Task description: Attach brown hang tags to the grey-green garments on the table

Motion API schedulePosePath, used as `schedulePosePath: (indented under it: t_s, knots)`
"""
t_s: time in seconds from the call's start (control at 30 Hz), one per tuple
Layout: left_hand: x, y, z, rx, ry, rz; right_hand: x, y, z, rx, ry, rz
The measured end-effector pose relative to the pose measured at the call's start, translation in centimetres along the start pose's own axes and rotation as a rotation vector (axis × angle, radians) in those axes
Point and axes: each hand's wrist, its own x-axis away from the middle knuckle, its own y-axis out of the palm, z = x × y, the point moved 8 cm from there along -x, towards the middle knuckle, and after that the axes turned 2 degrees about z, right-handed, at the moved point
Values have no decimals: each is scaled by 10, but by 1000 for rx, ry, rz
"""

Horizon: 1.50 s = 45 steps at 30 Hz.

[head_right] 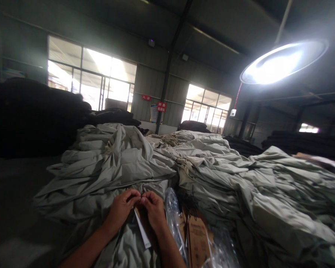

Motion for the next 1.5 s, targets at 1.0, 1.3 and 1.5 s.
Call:
schedulePosePath:
  t_s: [1.0, 1.3, 1.5]
  knots:
    - [-5, -11, 27, -155, 109, -211, 8, 11, -14, 147, -106, -124]
    - [-8, -40, 36, 18, 82, -46, -8, -20, -7, 233, 118, 24]
    - [-8, -40, 44, -14, 180, -51, -5, 7, -5, 101, 417, -31]
